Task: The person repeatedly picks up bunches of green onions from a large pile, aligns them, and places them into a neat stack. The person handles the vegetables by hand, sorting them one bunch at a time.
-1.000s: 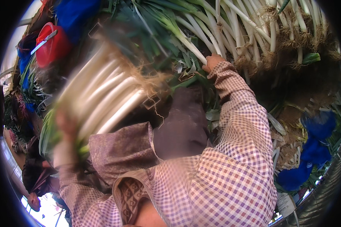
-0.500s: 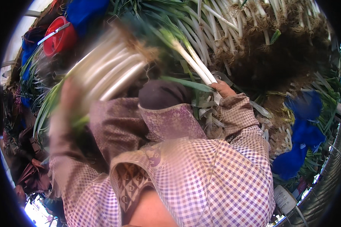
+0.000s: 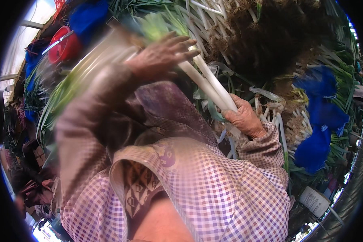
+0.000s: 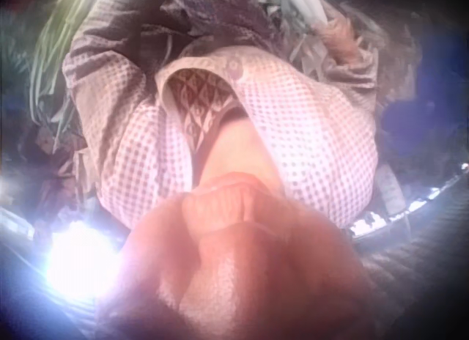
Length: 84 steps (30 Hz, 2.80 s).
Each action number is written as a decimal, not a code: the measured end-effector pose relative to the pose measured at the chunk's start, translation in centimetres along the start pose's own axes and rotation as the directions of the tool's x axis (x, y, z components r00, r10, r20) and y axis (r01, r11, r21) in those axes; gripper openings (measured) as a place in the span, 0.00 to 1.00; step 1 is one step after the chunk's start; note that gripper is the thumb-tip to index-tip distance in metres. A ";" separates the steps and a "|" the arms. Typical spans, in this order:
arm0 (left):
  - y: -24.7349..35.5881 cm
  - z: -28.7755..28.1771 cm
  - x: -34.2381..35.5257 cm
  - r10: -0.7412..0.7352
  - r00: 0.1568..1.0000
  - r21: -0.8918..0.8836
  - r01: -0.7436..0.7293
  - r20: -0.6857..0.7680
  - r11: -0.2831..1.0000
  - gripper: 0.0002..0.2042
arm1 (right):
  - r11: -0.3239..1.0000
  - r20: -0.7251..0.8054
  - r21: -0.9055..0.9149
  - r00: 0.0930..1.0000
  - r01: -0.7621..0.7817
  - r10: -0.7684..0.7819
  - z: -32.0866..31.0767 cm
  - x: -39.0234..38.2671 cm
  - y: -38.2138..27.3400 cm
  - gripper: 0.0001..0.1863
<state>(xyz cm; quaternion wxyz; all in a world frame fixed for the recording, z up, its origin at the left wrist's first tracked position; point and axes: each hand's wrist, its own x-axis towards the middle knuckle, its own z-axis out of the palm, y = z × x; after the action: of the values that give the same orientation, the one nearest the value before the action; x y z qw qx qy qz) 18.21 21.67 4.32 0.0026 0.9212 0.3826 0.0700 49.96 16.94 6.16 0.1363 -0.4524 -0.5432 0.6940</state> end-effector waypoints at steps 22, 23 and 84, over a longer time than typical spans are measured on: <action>-0.8 -18.6 -32.6 -0.836 0.509 0.715 0.661 -0.204 0.228 0.15 | 0.832 -0.269 -0.512 0.960 -0.214 0.082 -5.0 17.0 22.0 0.18; -0.8 -17.2 -34.0 -0.871 0.452 0.700 0.684 -0.189 0.203 0.17 | 0.837 -0.239 -0.512 0.968 -0.192 0.076 -5.3 17.1 22.6 0.18; -11.4 4.0 -40.1 -0.946 0.270 0.112 0.961 -0.180 0.253 0.23 | 0.749 -0.272 -0.539 0.922 -0.385 0.277 -1.2 43.2 16.2 0.40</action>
<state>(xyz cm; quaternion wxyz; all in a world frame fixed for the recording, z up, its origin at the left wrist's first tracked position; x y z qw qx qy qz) -17.32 1.66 -5.37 -0.0620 0.4951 0.8652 0.0505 31.93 41.07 -28.76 -0.0874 -0.6203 -0.6260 0.4645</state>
